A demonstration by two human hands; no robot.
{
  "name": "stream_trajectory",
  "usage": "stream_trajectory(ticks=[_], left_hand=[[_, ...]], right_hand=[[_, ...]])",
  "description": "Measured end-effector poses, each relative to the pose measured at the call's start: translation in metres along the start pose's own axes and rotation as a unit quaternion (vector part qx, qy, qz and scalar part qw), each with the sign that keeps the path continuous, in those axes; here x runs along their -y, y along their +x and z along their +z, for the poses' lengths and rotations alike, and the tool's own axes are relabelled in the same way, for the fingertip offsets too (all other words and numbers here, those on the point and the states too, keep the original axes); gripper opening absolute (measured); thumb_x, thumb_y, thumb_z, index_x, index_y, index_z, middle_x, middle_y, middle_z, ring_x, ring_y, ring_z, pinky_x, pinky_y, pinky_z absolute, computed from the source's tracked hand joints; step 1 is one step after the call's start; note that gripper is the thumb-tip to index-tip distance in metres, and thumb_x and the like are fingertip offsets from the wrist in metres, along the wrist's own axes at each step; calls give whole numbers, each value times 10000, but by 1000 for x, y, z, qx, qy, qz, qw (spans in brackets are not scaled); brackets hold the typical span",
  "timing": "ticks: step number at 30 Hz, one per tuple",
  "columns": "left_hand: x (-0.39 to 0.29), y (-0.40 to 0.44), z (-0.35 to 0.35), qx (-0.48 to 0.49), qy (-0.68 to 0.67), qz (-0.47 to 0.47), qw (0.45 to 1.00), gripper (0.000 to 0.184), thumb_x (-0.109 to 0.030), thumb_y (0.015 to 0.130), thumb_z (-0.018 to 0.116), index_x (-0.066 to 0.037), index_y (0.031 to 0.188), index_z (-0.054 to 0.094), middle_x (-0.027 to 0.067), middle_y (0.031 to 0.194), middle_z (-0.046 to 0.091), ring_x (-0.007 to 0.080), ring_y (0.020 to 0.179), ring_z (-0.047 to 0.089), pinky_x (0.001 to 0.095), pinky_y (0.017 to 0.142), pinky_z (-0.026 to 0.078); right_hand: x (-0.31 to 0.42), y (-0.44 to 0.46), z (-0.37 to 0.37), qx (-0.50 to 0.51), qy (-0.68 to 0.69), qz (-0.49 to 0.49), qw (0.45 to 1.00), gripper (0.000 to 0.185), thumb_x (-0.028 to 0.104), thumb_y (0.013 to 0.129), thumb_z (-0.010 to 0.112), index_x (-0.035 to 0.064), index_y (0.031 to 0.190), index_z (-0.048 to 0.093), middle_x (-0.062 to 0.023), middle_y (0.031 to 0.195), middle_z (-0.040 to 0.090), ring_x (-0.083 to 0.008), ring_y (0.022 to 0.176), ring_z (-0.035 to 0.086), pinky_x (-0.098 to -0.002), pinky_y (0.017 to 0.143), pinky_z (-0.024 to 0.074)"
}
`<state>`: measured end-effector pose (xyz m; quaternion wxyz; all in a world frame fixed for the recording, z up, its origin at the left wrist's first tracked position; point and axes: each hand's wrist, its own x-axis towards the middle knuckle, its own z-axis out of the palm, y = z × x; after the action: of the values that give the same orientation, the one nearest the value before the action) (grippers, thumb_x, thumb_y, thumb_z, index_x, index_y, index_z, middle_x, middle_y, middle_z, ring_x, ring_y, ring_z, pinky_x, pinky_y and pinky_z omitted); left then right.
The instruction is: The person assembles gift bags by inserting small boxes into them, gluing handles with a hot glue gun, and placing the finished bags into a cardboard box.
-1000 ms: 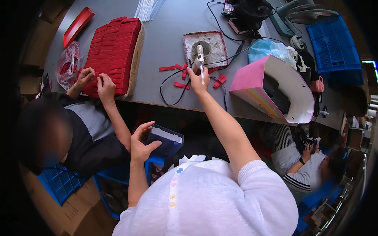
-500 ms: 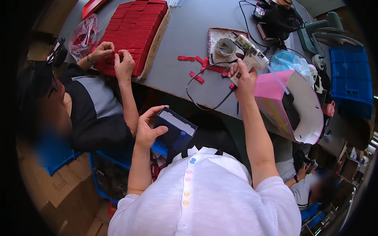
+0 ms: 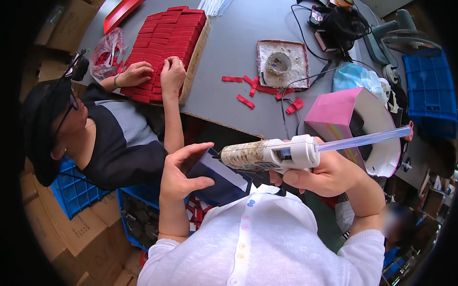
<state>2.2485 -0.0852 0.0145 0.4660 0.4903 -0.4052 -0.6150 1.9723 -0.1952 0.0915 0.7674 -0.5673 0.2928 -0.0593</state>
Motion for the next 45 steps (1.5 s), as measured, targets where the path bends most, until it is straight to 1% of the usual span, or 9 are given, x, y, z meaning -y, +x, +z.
stream_trajectory(ticks=[2,5,7,12,21,28,32,39,45], left_hand=[[-1,-2,2,-2,32,3,999,879,-18,612,812,-9,1380,382,92,944,627,136,893,615,260,833,485],[3,6,6,-18,-90,0,996,1271,17,636,799,-121,1455,-164,145,992,612,145,797,635,275,796,499],[16,19,4,-22,-85,-14,996,1274,12,638,801,-140,1457,-163,147,1002,603,139,793,634,273,784,501],[34,34,13,73,-142,-55,986,1350,-20,623,829,-231,1434,-229,198,1037,574,136,751,647,286,744,524],[24,45,19,79,-138,-44,986,1332,0,618,814,-216,1442,-209,189,999,592,162,783,655,291,739,526],[-3,37,26,40,-85,-11,996,1322,-4,596,824,-179,1458,-162,140,897,623,178,794,661,285,727,535],[-15,32,28,41,-61,18,997,1314,4,594,824,-165,1461,-149,132,889,626,176,787,660,280,710,539],[-21,29,31,35,-59,36,997,1304,29,584,820,-156,1469,-120,121,870,623,164,767,649,267,708,530],[-23,26,33,36,-44,47,997,1304,38,579,820,-148,1469,-114,123,869,623,170,771,650,273,719,534]], right_hand=[[-1,-3,3,-41,33,-2,999,450,226,909,551,-13,1277,447,-133,964,635,-155,811,624,-224,537,495],[-9,-4,2,-155,141,-73,975,492,338,949,412,-32,1274,408,-194,937,618,-245,767,650,-248,465,510],[-24,0,-10,-212,166,-129,954,518,389,961,343,-62,1197,435,-218,871,606,-276,728,654,-269,381,506],[-46,1,-15,-294,192,-89,932,541,462,955,310,-40,1062,480,-183,796,592,-270,725,622,-255,324,459],[-44,-33,-16,-160,205,-55,964,478,270,934,460,-7,1318,393,-187,1006,604,-268,839,640,-263,468,507],[-9,-40,-6,-84,111,36,990,433,159,912,512,-6,1304,431,-116,1004,619,-131,828,604,-208,509,489],[4,-37,-5,-68,54,61,994,338,109,896,537,-9,1212,525,-72,871,646,-78,684,567,-199,507,454],[8,-33,-2,-72,-1,22,997,136,104,881,578,-18,909,629,-86,806,645,-174,652,607,-291,570,485],[14,-33,1,-73,-38,9,997,125,101,867,597,-13,918,615,-117,784,605,-235,651,594,-329,589,465]])
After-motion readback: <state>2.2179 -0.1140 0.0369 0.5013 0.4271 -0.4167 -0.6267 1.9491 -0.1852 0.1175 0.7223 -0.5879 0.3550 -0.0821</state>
